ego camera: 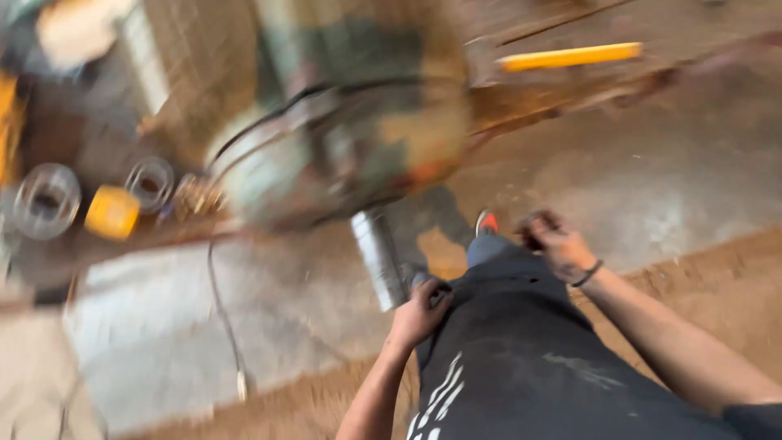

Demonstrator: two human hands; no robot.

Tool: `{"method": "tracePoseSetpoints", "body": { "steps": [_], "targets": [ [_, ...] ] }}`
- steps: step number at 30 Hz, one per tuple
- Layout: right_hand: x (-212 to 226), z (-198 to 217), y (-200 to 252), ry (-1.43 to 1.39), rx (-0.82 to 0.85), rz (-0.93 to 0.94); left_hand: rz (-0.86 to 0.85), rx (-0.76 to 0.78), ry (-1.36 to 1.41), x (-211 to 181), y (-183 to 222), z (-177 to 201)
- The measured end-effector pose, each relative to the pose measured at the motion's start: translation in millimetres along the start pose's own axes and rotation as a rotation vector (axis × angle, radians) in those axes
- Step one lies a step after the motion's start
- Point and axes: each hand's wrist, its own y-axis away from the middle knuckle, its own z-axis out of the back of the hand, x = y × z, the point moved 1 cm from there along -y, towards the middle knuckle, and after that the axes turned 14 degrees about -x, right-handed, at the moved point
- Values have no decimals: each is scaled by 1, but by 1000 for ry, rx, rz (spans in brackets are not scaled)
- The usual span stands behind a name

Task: Fitting and securing the end cap of a large industrial electric motor using a hammer and screwdriver for alignment.

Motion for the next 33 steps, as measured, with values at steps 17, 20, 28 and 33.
{"method": "tracePoseSetpoints", "body": {
  "steps": [17,20,28,33],
  "targets": [
    [-232,478,-129,484,-265,-255,-275,147,-350,-256,-129,-199],
    [-248,530,-140,466,-349,-403,-403,161,-354,-321,-145,-249],
    [-137,502,-212,498,-216,-294,-477,116,-396,-421,-201,-295],
    [-88,495,-289,772,-10,-139,-264,-127,-438,-486,-258,-255]
  ]
}}
